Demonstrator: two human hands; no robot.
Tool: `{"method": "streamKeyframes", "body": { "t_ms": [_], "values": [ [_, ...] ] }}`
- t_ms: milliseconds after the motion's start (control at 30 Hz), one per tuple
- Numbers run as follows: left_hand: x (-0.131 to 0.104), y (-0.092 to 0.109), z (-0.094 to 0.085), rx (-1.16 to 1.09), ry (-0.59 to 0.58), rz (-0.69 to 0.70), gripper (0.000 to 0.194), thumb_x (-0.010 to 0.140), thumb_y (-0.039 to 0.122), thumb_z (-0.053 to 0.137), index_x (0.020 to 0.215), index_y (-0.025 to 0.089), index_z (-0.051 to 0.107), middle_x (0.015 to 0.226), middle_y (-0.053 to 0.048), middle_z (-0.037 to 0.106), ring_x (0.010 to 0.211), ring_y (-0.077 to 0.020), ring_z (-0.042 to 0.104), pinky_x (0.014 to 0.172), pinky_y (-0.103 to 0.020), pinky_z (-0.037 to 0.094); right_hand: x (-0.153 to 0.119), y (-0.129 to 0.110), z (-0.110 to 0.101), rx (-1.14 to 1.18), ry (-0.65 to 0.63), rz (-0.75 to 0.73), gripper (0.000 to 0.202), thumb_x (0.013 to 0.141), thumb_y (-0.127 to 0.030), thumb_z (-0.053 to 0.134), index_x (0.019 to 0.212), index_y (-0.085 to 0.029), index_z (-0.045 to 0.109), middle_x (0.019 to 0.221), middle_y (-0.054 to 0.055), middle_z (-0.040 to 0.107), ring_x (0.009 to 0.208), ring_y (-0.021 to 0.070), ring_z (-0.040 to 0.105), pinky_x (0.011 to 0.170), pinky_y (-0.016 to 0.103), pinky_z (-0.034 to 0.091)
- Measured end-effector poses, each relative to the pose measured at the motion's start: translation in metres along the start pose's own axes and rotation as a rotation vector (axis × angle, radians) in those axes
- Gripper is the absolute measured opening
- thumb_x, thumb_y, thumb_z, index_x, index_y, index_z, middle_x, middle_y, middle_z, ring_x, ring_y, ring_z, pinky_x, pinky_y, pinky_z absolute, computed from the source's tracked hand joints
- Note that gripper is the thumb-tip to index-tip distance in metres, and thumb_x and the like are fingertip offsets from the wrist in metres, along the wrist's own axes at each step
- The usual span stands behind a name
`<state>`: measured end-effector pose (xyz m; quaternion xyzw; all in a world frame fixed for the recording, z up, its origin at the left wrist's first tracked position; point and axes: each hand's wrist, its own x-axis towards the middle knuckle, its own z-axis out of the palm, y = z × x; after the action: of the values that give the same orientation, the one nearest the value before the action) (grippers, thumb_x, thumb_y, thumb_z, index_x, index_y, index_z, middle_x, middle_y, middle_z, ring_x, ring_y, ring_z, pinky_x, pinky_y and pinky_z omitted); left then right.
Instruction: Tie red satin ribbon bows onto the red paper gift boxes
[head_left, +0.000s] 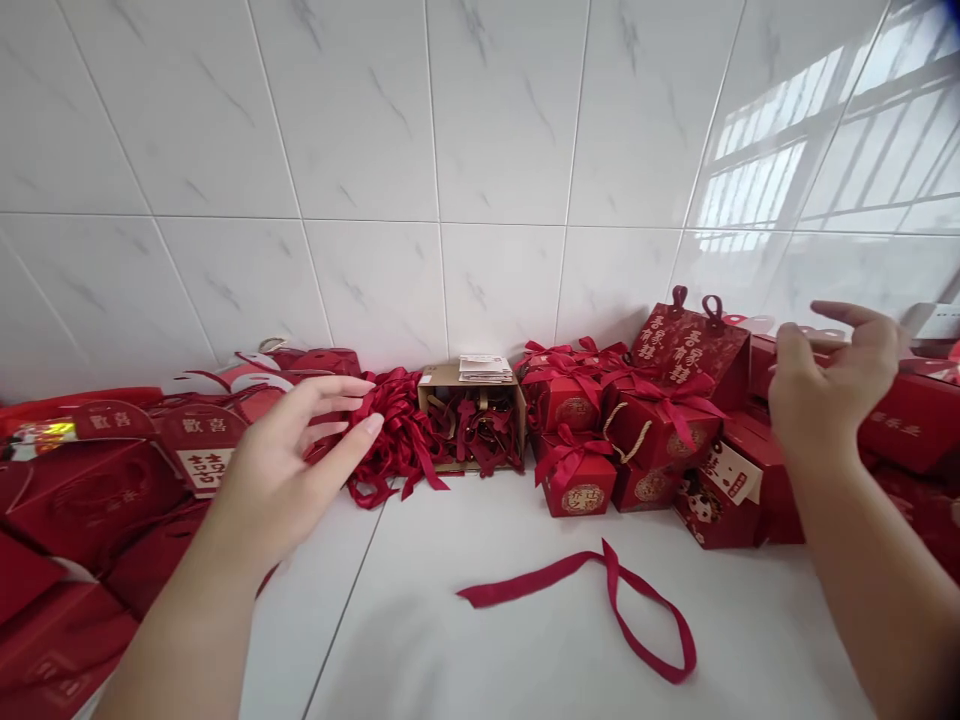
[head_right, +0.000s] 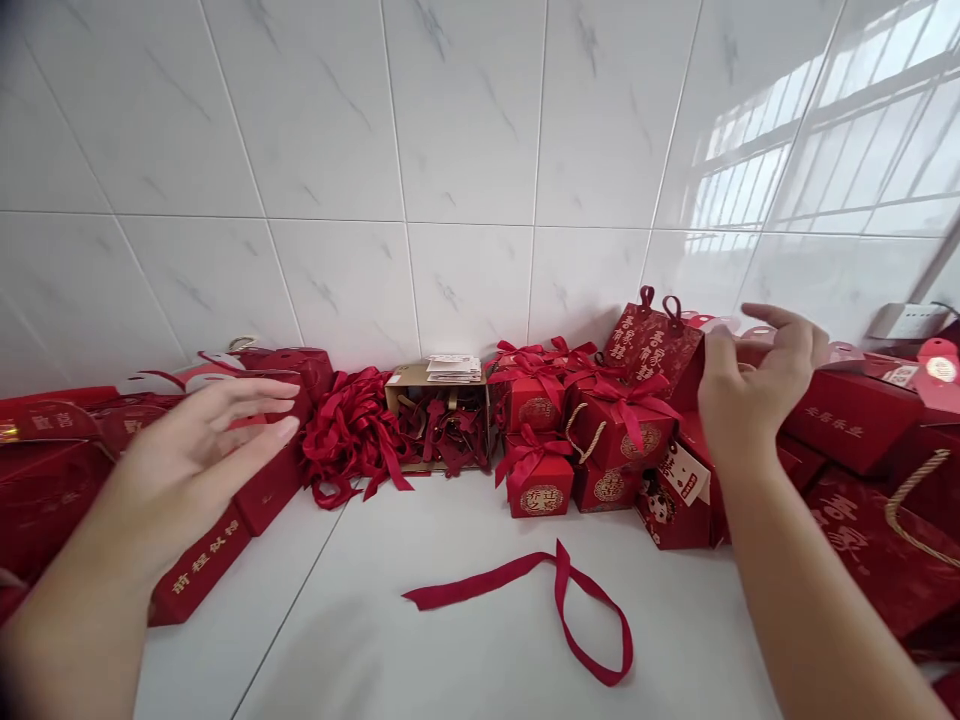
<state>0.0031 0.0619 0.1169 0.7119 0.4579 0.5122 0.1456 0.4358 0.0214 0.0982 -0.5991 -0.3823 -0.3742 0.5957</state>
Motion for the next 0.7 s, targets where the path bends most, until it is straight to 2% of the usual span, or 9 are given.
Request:
{"method": "streamKeyframes", "body": {
  "t_ms": [33, 67, 133, 200, 233, 367, 500, 600, 700],
  "values": [
    [0.007, -0.011, -0.001, 0.122, -0.033, -0.043, 0.028, 0.079, 0.044, 0.057, 0.1, 0.027, 0.061, 0.108, -0.002, 0.066, 0.104, -0.0241, 0.061, 0.091, -0.039, 0.051, -0.017, -0.023, -0.005, 0.123, -0.02, 0.046, 0.034, 0.088, -0.031, 0.051, 0.118, -0.014, 0.053, 0.108, 0.016, 0.054, 0.063, 0.0116, 0.054, 0.051, 0.026, 0.04],
    [0.014, -0.023, -0.002, 0.239, -0.105, -0.094, 0.027, 0.082, 0.044, 0.051, 0.099, 0.025, 0.061, 0.105, -0.003, 0.067, 0.1, -0.0238, 0.062, 0.09, -0.039, 0.05, -0.036, -0.046, -0.008, 0.235, -0.159, 0.042, 0.029, 0.088, -0.031, 0.053, 0.113, -0.017, 0.057, 0.102, 0.012, 0.058, 0.069, 0.0135, 0.057, 0.056, 0.025, 0.044],
    [0.026, -0.047, 0.002, 0.418, -0.306, -0.201, 0.029, 0.087, 0.042, 0.044, 0.098, 0.022, 0.061, 0.103, -0.005, 0.069, 0.096, -0.0226, 0.064, 0.085, -0.035, 0.051, -0.079, -0.089, -0.012, 0.422, -0.731, -0.087, 0.018, 0.087, -0.03, 0.055, 0.099, -0.02, 0.064, 0.094, 0.007, 0.064, 0.077, 0.0163, 0.061, 0.065, 0.026, 0.048],
    [0.031, -0.069, 0.016, 0.567, -0.5, -0.264, 0.03, 0.088, 0.04, 0.043, 0.1, 0.02, 0.062, 0.097, -0.006, 0.07, 0.088, -0.0227, 0.067, 0.078, -0.034, 0.052, -0.12, -0.122, -0.011, 0.422, -1.334, -0.223, 0.019, 0.086, -0.03, 0.056, 0.099, -0.023, 0.068, 0.095, 0.005, 0.067, 0.074, 0.016, 0.062, 0.064, 0.026, 0.048],
    [0.031, -0.078, 0.026, 0.587, -0.544, -0.267, 0.029, 0.087, 0.039, 0.047, 0.103, 0.02, 0.062, 0.094, -0.006, 0.071, 0.084, -0.0226, 0.067, 0.075, -0.033, 0.053, -0.139, -0.133, -0.009, 0.364, -1.498, -0.276, 0.019, 0.084, -0.03, 0.059, 0.098, -0.023, 0.069, 0.096, 0.005, 0.068, 0.074, 0.017, 0.063, 0.066, 0.027, 0.048],
    [0.011, -0.099, 0.083, 0.665, -0.713, -0.235, 0.033, 0.085, 0.03, 0.061, 0.117, 0.022, 0.058, 0.108, -0.006, 0.066, 0.092, -0.0206, 0.065, 0.081, -0.037, 0.053, -0.195, -0.149, -0.003, 0.278, -1.613, -0.36, 0.025, 0.085, -0.02, 0.053, 0.101, -0.023, 0.071, 0.099, 0.007, 0.067, 0.082, 0.0218, 0.064, 0.069, 0.029, 0.046],
    [-0.012, -0.113, 0.125, 0.774, -0.731, -0.232, 0.032, 0.091, 0.031, 0.055, 0.119, 0.015, 0.055, 0.119, -0.01, 0.058, 0.101, -0.0217, 0.06, 0.085, -0.043, 0.052, -0.221, -0.141, -0.005, 0.268, -1.649, -0.38, 0.02, 0.081, -0.02, 0.055, 0.094, -0.021, 0.071, 0.094, 0.006, 0.066, 0.077, 0.0222, 0.063, 0.062, 0.029, 0.044],
    [-0.016, -0.119, 0.133, 0.812, -0.71, -0.231, 0.032, 0.091, 0.031, 0.055, 0.118, 0.015, 0.055, 0.119, -0.01, 0.059, 0.101, -0.0216, 0.06, 0.085, -0.042, 0.052, -0.23, -0.138, -0.007, 0.25, -1.633, -0.375, 0.022, 0.081, -0.012, 0.051, 0.082, -0.022, 0.071, 0.091, 0.004, 0.065, 0.073, 0.0194, 0.062, 0.059, 0.027, 0.044],
    [-0.008, -0.109, 0.12, 0.805, -0.685, -0.197, 0.029, 0.09, 0.032, 0.057, 0.113, 0.016, 0.058, 0.112, -0.008, 0.062, 0.096, -0.0203, 0.062, 0.082, -0.04, 0.053, -0.23, -0.141, -0.009, 0.276, -1.585, -0.42, 0.02, 0.073, -0.007, 0.055, 0.073, -0.023, 0.068, 0.092, 0.004, 0.065, 0.083, 0.0252, 0.06, 0.065, 0.032, 0.047]
  ]
}}
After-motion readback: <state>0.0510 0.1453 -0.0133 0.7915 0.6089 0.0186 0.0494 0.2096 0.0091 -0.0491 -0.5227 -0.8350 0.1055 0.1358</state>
